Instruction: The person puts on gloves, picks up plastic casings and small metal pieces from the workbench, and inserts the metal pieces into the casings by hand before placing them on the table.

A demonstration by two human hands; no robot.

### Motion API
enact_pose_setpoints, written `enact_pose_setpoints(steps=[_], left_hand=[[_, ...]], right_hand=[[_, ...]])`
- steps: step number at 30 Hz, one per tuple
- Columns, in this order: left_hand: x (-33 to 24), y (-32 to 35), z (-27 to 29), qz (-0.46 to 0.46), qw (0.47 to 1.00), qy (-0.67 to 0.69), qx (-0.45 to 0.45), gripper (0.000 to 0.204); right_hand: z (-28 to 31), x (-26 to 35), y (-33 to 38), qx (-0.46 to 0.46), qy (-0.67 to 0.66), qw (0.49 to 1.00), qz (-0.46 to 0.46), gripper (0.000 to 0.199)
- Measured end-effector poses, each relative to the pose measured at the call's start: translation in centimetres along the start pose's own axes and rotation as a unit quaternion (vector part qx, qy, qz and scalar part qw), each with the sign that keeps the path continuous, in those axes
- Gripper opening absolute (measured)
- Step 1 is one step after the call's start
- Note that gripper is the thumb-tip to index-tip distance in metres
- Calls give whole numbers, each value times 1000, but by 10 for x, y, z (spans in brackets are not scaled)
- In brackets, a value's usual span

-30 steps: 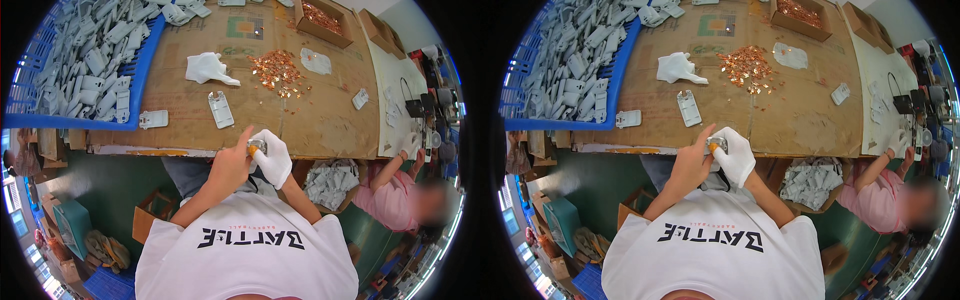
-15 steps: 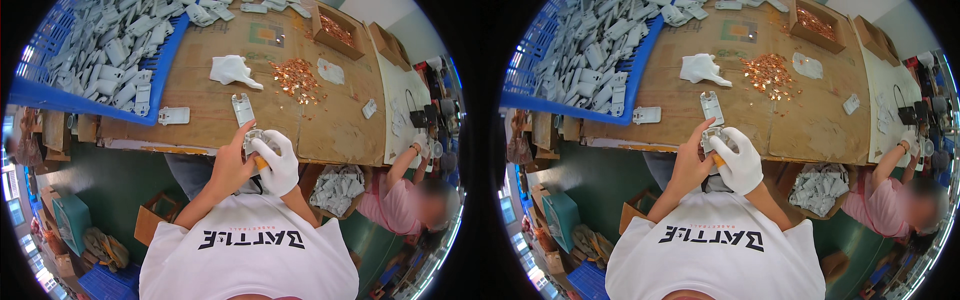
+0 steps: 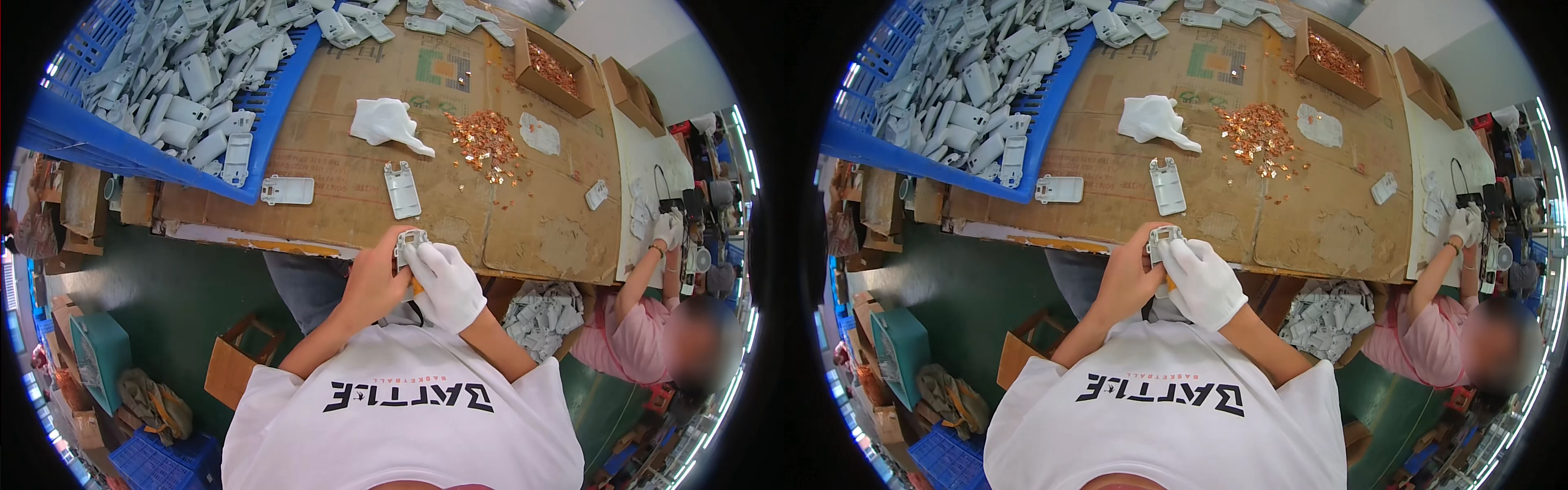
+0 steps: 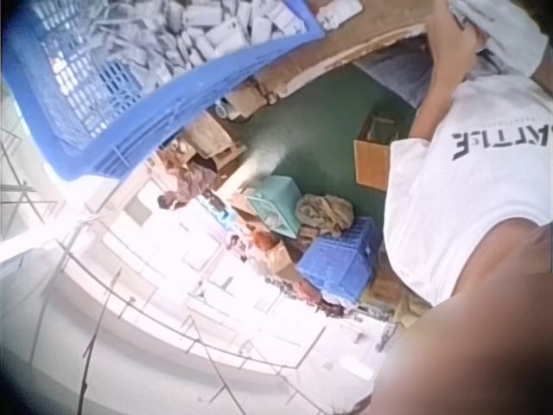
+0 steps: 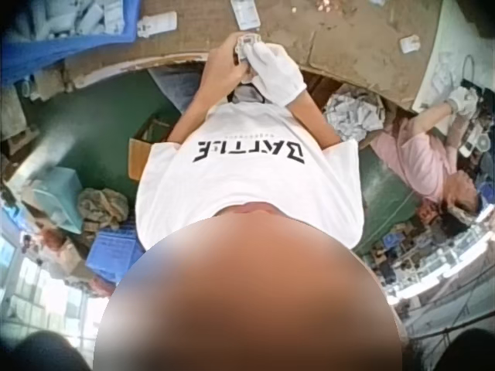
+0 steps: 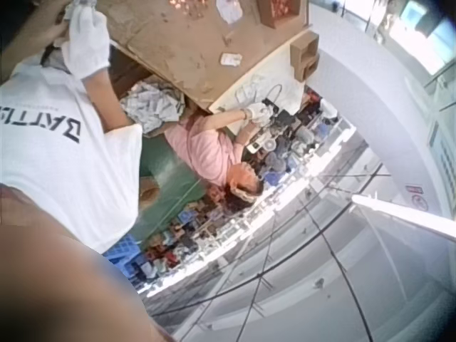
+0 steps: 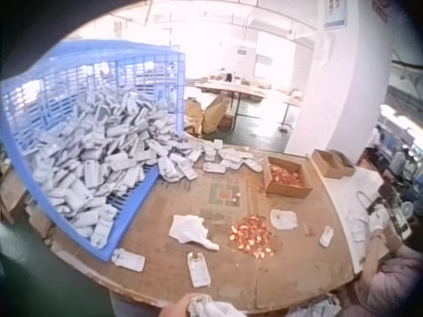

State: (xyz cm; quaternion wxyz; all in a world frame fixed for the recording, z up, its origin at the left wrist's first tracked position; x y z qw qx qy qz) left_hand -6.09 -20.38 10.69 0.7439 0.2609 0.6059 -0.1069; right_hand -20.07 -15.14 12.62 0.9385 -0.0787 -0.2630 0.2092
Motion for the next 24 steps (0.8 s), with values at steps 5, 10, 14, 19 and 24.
enact_pose_setpoints(steps=[5, 10, 14, 19, 24], left_hand=[[-3, -1, -3, -13, 998, -65, -12, 39], [-6, 0, -5, -43, 986, -152, -50, 40], [-10, 3, -3, -80, 979, -177, -59, 44], [-3, -6, 6, -32, 992, -103, -64, 61], [22, -5, 10, -19, 997, 16, -68, 75]], right_hand=[[-8, -5, 3, 3, -22, 1000, -2, 57], [-11, -6, 5, 34, -34, 999, -12, 52], [-13, -3, 6, 9, -58, 998, -2, 50], [-15, -3, -11, -42, -90, 995, -26, 53], [-18, 3, -18, -44, -98, 994, -25, 58]])
Point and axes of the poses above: each hand's wrist, its own y-axis away from the middle knuckle, its own z-axis out of the back of the hand, x = y × z, the point moved 2 cm from there along -y, towards the middle knuckle, and after that the axes turned 3 degrees about z, right-handed, at the moved point
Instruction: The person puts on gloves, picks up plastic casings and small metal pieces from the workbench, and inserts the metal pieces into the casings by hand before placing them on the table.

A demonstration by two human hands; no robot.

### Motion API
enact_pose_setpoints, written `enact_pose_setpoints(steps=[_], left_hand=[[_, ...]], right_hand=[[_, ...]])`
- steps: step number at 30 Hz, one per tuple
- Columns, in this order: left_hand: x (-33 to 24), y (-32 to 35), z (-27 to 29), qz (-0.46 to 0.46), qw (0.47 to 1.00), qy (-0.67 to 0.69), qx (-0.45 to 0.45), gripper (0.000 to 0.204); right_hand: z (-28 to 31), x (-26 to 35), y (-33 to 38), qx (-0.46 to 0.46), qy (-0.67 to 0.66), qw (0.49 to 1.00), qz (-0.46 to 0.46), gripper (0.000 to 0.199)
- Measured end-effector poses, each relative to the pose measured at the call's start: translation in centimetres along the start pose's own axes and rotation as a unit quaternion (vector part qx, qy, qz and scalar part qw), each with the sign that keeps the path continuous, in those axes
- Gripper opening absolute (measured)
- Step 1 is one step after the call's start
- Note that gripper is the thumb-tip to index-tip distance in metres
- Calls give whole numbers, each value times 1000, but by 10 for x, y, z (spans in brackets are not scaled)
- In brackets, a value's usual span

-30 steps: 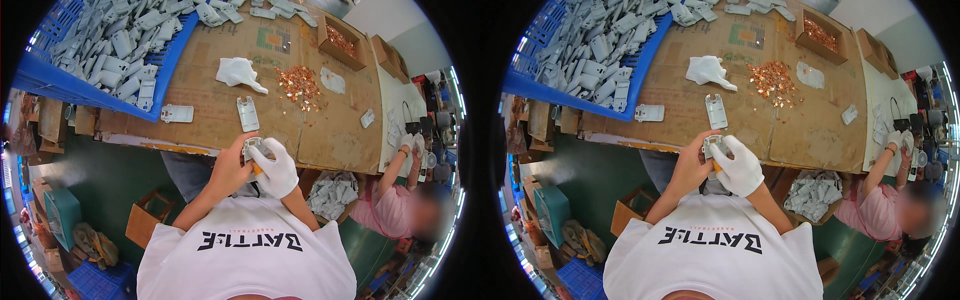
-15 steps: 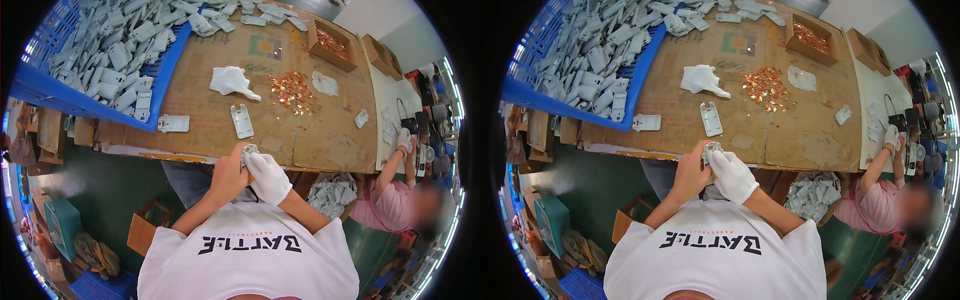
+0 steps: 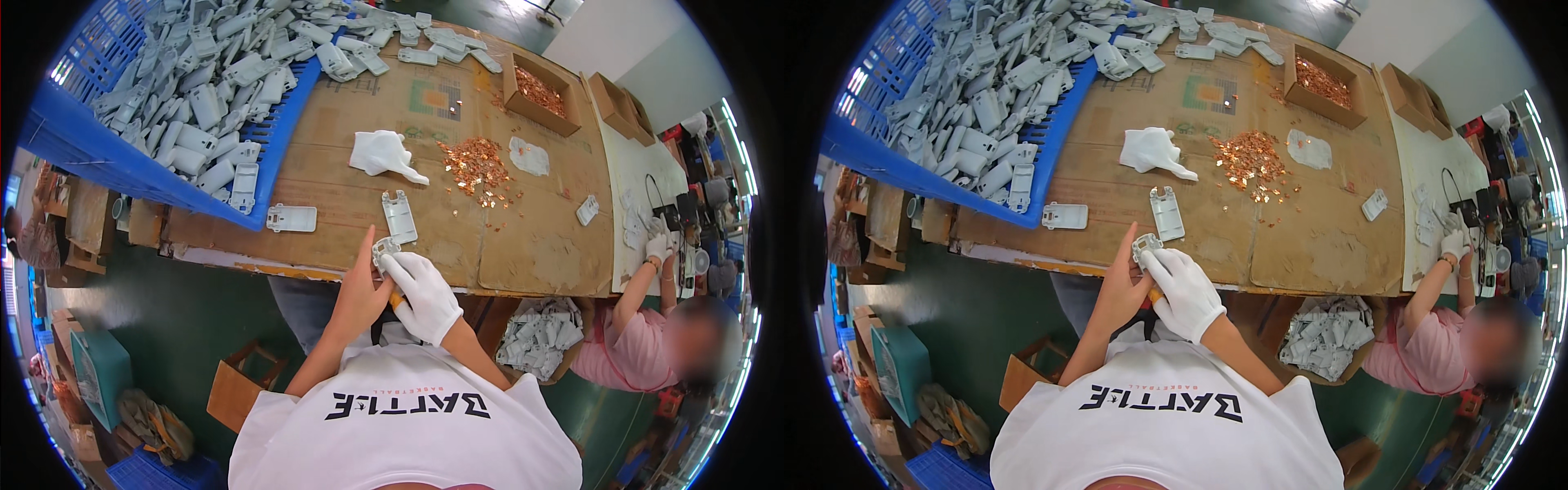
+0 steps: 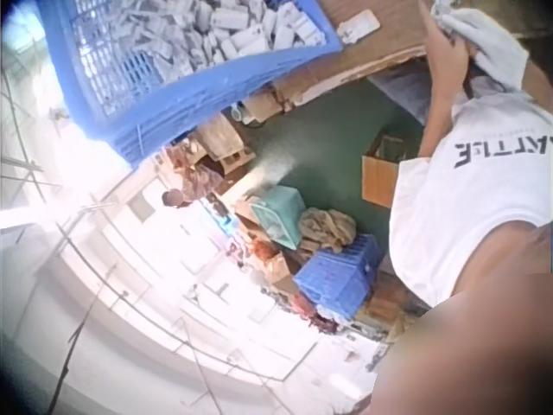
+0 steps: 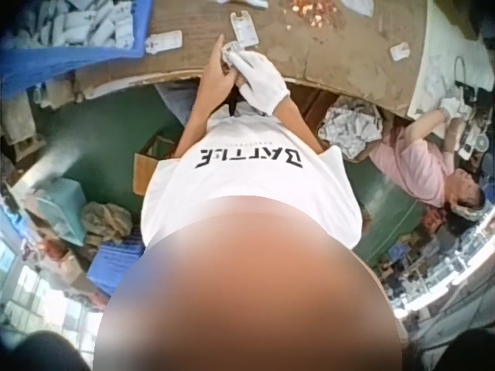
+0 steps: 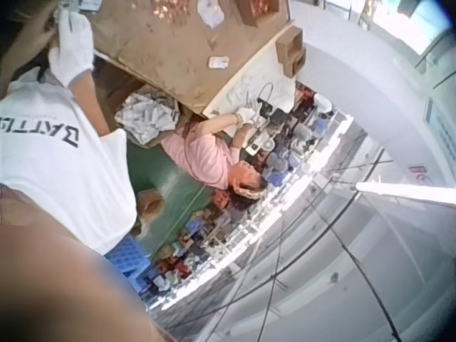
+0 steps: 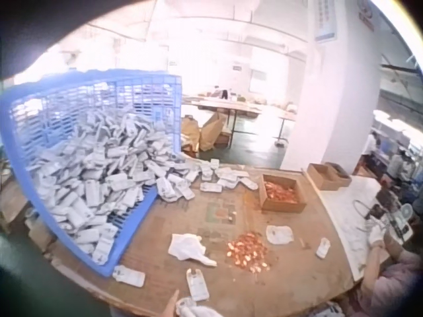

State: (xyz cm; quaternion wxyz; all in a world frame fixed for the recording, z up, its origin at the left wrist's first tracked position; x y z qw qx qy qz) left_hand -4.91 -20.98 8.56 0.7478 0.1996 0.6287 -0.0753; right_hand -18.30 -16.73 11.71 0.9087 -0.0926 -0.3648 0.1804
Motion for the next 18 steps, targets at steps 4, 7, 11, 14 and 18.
enact_pose_setpoints(steps=[4, 7, 11, 14, 18], left_hand=[[14, 6, 8, 35, 976, 183, 110, 89], [10, 12, 13, 60, 950, 258, 167, 94], [14, 22, 35, 17, 978, 103, 179, 87], [41, 32, 84, 47, 948, 67, 307, 64], [83, 69, 182, 180, 901, 141, 368, 55]], right_hand=[[-12, 1, -4, -3, 17, 999, -42, 58], [-18, -11, -4, 5, 1, 998, -63, 51], [1, -46, 0, -24, 25, 998, -54, 44], [51, -92, 5, -117, 170, 975, -77, 39], [129, -191, 35, -116, 382, 900, -177, 37]])
Point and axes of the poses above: each hand's wrist, its own y-axis away from the middle knuckle, its own z-axis out of the back of the hand, x = y × z, the point moved 2 cm from there along -y, towards the middle knuckle, and after that the axes turned 3 degrees about z, right-handed, at the moved point
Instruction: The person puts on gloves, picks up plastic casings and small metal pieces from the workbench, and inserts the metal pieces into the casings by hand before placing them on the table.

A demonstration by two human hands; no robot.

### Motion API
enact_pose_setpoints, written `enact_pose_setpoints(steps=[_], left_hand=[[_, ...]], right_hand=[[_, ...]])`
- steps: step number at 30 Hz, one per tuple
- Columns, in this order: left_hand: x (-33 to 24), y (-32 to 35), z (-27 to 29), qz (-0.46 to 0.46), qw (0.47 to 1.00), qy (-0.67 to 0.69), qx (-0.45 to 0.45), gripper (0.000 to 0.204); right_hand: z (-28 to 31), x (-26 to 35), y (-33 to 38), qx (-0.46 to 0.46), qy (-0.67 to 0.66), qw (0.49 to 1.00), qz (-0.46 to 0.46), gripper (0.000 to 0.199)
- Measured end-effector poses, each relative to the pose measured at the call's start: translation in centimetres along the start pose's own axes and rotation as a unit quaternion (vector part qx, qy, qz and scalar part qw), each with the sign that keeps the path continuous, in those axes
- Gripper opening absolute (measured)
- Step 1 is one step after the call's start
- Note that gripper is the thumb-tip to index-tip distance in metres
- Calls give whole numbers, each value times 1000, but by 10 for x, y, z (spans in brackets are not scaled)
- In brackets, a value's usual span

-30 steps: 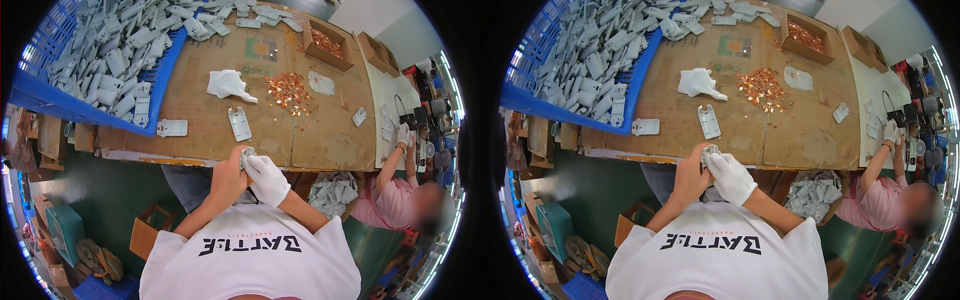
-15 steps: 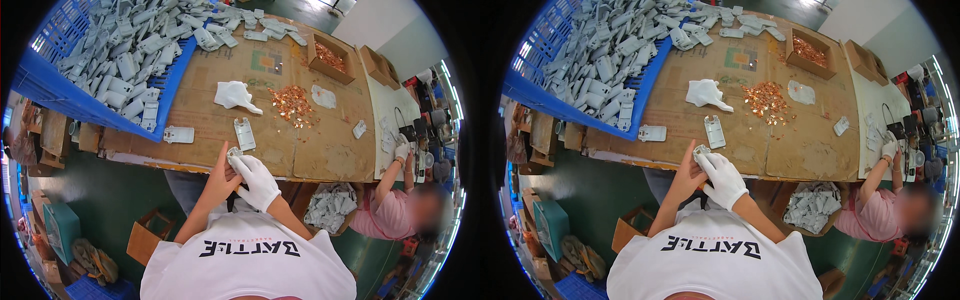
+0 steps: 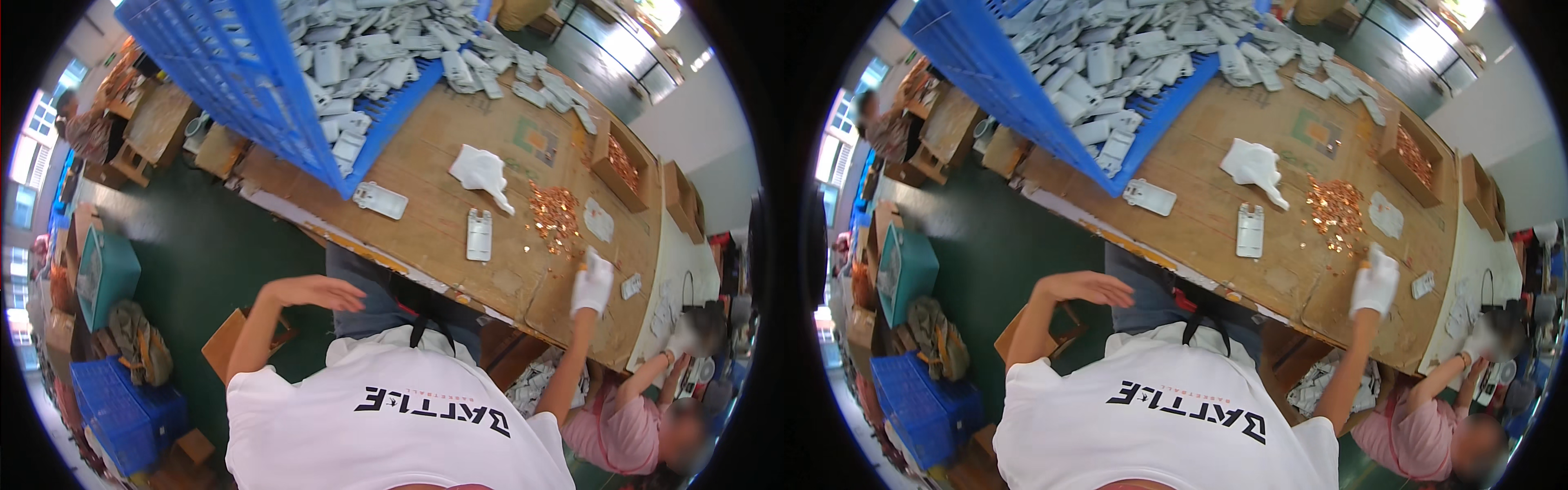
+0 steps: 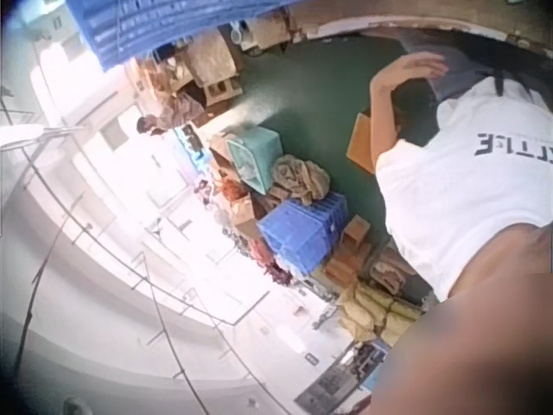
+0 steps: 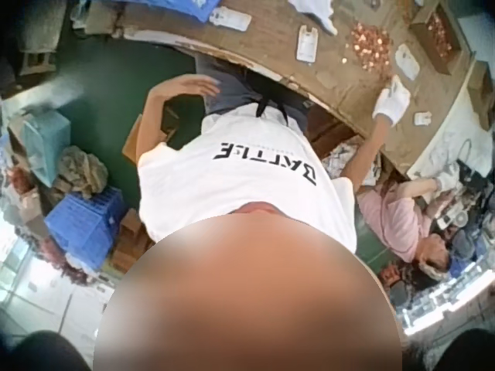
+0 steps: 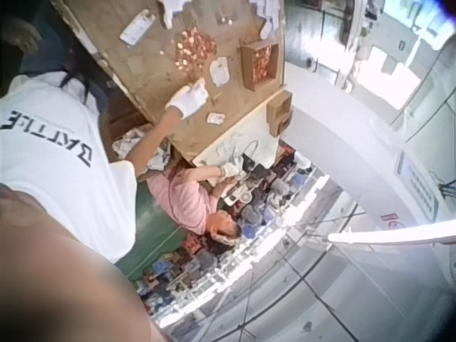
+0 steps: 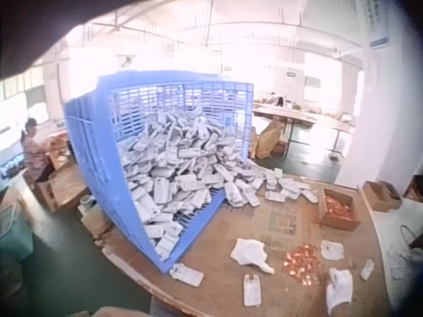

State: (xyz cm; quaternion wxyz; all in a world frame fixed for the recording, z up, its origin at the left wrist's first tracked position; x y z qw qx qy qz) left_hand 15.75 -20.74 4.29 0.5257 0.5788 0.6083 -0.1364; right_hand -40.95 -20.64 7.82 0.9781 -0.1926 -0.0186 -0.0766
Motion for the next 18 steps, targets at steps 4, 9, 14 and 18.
enact_pose_setpoints(steps=[4, 9, 14, 18], left_hand=[[77, 108, 50, 57, 963, 97, -247, 52], [281, 210, 51, -27, 780, 300, -548, 44], [390, 277, -28, -158, 579, 455, -658, 39], [455, 304, -120, -194, 372, 535, -733, 34]], right_hand=[[-9, -71, -8, 38, 123, 987, -92, 44], [-8, -74, -11, 10, 197, 979, -60, 48], [-4, -46, -3, 36, 89, 994, -52, 45], [-10, -35, 0, 11, 70, 997, -33, 45]])
Point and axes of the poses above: each hand's wrist, its own y-axis away from the middle knuckle, its own z-axis out of the back of the hand, x = y × z, the point moved 2 cm from there along -y, towards the middle knuckle, and after that the axes turned 3 degrees about z, right-handed, at the moved point
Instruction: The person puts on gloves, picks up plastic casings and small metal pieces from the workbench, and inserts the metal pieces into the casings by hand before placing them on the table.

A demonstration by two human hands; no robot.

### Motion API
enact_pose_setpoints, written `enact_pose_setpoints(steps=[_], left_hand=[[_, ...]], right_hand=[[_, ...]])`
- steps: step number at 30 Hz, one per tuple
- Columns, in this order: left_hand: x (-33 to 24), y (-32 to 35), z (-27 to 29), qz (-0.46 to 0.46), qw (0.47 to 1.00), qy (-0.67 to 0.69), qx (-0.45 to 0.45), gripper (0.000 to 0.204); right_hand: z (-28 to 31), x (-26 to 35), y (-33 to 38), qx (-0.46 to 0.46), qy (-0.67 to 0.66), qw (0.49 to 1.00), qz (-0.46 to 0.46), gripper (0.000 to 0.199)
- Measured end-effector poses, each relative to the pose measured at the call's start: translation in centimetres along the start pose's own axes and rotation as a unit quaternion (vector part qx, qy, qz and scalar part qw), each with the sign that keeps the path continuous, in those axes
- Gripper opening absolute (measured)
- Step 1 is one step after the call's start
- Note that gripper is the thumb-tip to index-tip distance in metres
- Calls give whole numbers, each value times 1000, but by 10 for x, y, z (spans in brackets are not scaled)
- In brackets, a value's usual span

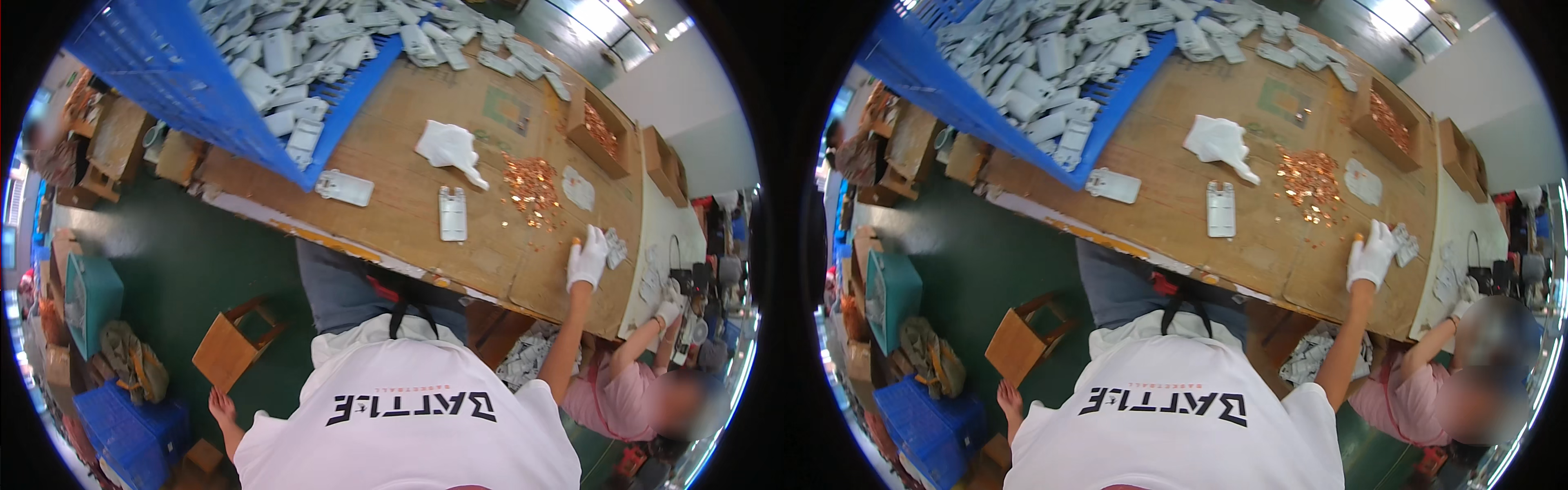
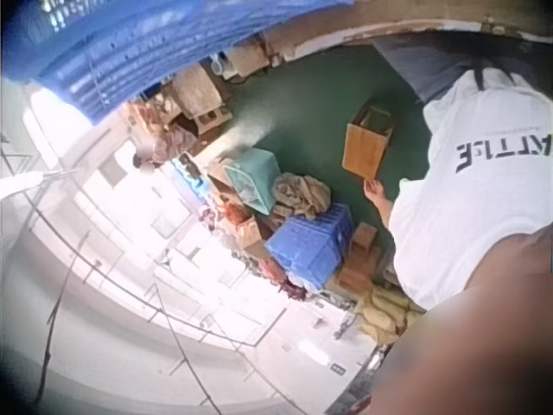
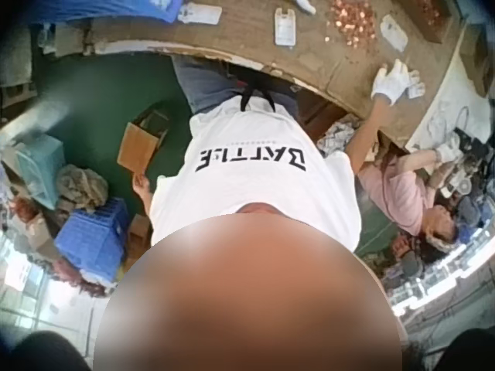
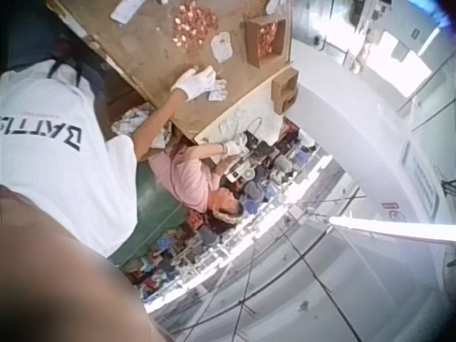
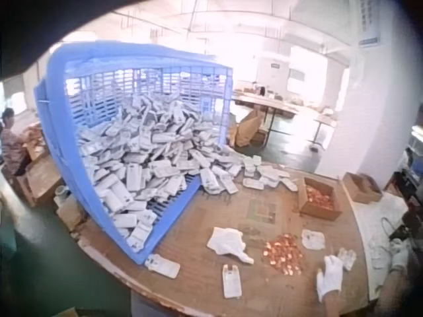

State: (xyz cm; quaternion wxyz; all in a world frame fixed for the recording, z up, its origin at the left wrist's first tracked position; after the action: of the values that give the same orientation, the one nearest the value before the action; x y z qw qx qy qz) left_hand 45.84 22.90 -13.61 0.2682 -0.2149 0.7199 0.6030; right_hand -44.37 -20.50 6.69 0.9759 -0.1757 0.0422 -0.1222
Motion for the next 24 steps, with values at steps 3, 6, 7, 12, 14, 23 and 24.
enact_pose_setpoints(steps=[3, 6, 7, 12, 14, 23, 24], left_hand=[[36, 29, 59, 25, 932, -207, 298, 18], [86, 95, 57, -247, 744, -565, 258, 24], [83, 99, 41, -250, 716, -591, 275, 24], [90, 120, -35, -255, 569, -699, 351, 23], [101, 132, -61, -255, 513, -730, 373, 22], [146, 164, -182, -253, 258, -828, 428, 21], [148, 166, -201, -253, 226, -835, 432, 21]], right_hand=[[4, 10, 9, -17, -36, 999, -4, 45], [10, 23, 11, -31, -54, 998, -2, 44], [15, 30, 10, -29, -61, 998, 3, 44], [25, 44, 16, -24, -101, 995, 11, 45], [25, 51, 18, -27, -107, 994, 15, 44], [20, 131, -27, -15, -252, 955, 156, 38], [22, 144, -33, -2, -265, 949, 170, 38]])
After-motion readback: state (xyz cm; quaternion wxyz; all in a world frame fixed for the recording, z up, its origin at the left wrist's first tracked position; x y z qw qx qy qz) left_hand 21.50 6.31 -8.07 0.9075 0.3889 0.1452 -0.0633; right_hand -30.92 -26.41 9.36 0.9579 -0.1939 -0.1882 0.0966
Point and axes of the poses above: each hand's wrist, its own y-axis away from the middle knuckle, its own z-axis out of the back of the hand, x = y × z, the point moved 2 cm from there along -y, towards the middle knuckle, and after that the axes turned 3 degrees about z, right-handed, at the moved point
